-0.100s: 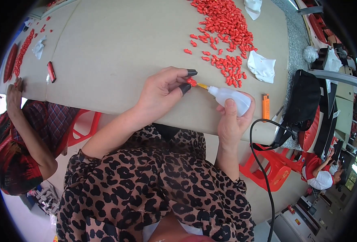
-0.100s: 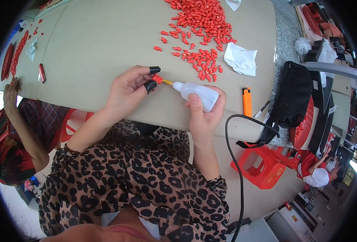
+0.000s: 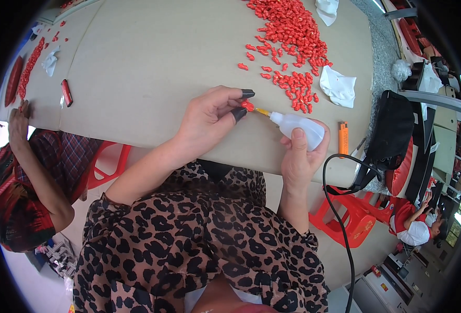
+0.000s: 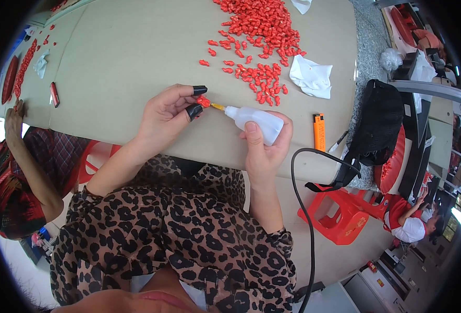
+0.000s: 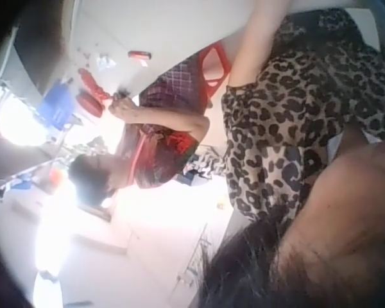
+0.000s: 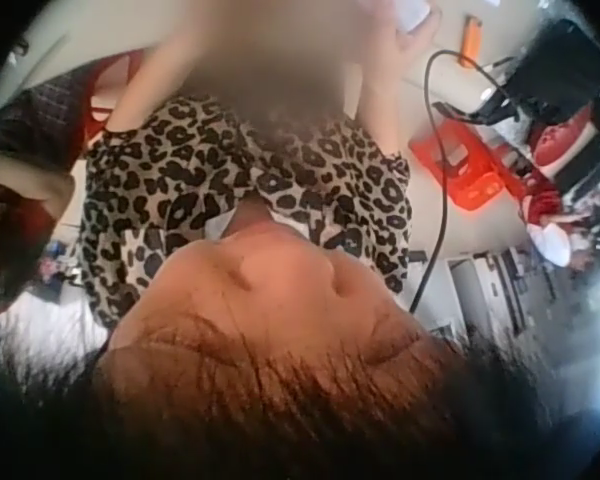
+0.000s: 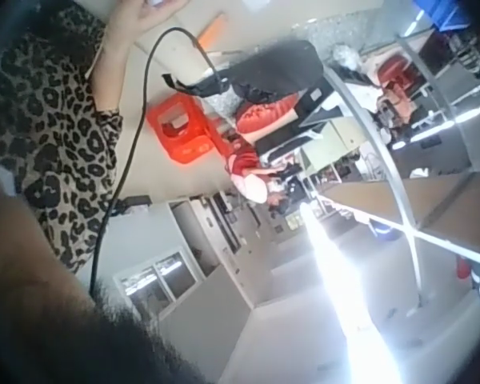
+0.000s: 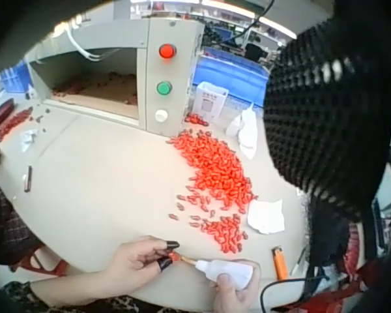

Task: The person applies glue from a bottle to small red toy parts and assembles them onto a black base part.

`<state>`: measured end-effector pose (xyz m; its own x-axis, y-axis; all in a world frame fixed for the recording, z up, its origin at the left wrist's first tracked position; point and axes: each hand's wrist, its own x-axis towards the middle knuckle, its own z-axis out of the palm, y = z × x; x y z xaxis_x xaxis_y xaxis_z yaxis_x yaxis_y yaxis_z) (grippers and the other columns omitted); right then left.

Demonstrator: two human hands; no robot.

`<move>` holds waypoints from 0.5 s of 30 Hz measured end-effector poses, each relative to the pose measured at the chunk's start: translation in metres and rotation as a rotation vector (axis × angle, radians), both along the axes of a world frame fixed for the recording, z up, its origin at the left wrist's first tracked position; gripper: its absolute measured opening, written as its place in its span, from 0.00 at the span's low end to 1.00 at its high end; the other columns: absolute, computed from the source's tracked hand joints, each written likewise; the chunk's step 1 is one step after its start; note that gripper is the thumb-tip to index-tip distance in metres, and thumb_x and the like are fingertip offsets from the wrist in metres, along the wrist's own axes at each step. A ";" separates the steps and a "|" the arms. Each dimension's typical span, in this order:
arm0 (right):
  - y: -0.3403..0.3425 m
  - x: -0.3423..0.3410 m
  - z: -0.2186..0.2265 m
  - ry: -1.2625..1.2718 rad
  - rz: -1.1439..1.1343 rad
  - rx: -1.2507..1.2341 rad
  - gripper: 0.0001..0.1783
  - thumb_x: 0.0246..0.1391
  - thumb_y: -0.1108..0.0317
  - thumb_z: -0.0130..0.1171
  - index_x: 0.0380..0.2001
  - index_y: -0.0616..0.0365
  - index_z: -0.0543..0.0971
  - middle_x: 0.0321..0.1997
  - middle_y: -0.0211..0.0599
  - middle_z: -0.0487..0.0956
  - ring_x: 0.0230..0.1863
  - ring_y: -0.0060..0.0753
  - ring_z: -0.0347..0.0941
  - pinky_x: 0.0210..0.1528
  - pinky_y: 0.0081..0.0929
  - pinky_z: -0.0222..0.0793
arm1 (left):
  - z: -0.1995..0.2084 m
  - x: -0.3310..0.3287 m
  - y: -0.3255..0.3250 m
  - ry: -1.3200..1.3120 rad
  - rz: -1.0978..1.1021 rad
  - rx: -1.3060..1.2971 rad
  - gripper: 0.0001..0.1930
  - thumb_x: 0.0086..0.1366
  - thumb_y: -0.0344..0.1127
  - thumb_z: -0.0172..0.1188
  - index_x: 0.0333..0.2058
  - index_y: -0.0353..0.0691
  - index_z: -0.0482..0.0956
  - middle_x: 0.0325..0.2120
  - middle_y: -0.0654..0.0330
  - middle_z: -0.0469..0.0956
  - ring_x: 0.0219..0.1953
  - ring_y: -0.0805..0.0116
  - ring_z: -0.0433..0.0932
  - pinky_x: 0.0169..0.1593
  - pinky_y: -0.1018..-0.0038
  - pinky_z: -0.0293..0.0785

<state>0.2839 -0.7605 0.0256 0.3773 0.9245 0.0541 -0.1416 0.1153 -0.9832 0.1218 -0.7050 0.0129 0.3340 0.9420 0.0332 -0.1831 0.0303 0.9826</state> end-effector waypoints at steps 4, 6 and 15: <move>0.002 0.002 -0.003 0.070 -0.005 -0.030 0.17 0.46 0.71 0.55 0.36 0.61 0.60 0.30 0.37 0.70 0.23 0.21 0.66 0.25 0.16 0.63 | -0.002 -0.001 0.002 -0.036 -0.014 -0.038 0.14 0.52 0.16 0.48 0.39 0.32 0.69 0.34 0.59 0.67 0.38 0.74 0.71 0.44 0.81 0.69; 0.003 0.002 -0.004 0.073 0.003 -0.029 0.17 0.46 0.70 0.55 0.37 0.61 0.60 0.30 0.37 0.70 0.23 0.21 0.66 0.25 0.16 0.63 | -0.003 0.000 0.002 -0.037 -0.014 -0.038 0.14 0.52 0.16 0.48 0.39 0.32 0.69 0.34 0.59 0.67 0.38 0.74 0.71 0.44 0.81 0.69; -0.005 0.008 0.005 0.083 0.009 -0.009 0.17 0.46 0.71 0.55 0.37 0.61 0.60 0.30 0.37 0.70 0.23 0.21 0.66 0.25 0.16 0.64 | 0.007 0.008 -0.005 -0.002 -0.030 -0.002 0.15 0.51 0.16 0.48 0.40 0.32 0.69 0.33 0.60 0.67 0.39 0.74 0.71 0.44 0.81 0.69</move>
<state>0.2919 -0.7657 0.0306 0.3722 0.9281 0.0141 -0.2240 0.1046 -0.9690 0.1294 -0.7098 0.0199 0.3619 0.9316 0.0324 -0.1845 0.0376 0.9821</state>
